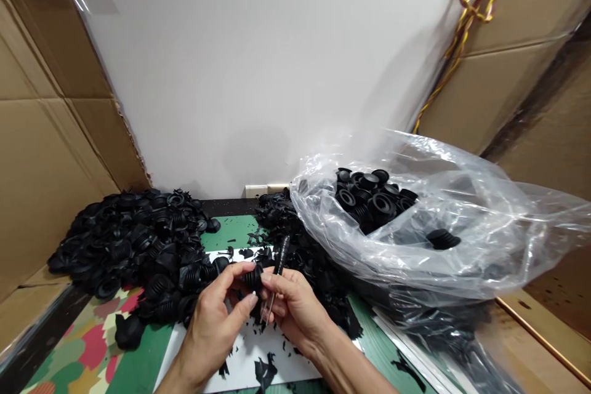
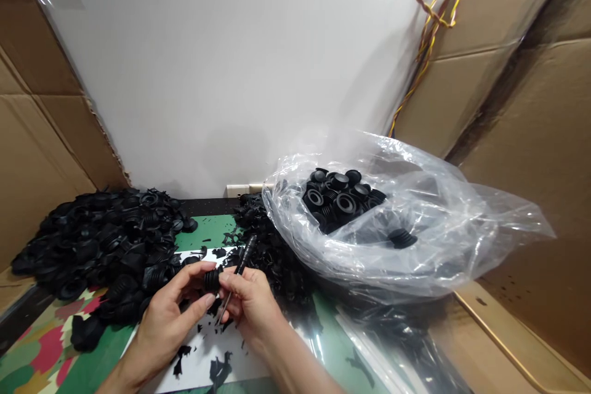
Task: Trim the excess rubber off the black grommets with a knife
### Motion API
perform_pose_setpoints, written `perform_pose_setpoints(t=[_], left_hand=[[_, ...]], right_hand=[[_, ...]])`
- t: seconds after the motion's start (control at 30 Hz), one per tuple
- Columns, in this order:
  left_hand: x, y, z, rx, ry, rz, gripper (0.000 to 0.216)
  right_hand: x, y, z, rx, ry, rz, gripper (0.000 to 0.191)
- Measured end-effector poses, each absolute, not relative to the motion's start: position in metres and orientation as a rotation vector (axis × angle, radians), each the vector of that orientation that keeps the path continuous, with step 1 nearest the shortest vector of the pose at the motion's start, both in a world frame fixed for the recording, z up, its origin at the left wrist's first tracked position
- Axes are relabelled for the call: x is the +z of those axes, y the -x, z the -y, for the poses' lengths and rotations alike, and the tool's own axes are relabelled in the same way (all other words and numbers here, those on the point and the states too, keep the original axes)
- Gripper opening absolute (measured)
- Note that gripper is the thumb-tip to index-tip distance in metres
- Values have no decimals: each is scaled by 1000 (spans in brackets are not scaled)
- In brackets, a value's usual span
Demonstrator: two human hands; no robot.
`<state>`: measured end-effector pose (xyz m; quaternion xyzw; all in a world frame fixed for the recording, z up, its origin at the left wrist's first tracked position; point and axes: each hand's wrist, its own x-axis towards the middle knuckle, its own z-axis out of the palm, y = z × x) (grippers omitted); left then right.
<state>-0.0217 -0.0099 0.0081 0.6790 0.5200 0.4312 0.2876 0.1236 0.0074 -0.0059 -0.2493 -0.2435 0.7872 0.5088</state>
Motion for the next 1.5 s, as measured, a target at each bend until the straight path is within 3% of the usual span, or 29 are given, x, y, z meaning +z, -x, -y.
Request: perform_pose_setpoints(t=[0.6,1.5], left_hand=[[8,17,8,1253,-1431,-1277,28],[12,16,9,1197,-1414,-1296,31]], right_hand=[[-3,-121,-2,1780,718,738,26],[-8,-119,-3,1701,794,771,26]])
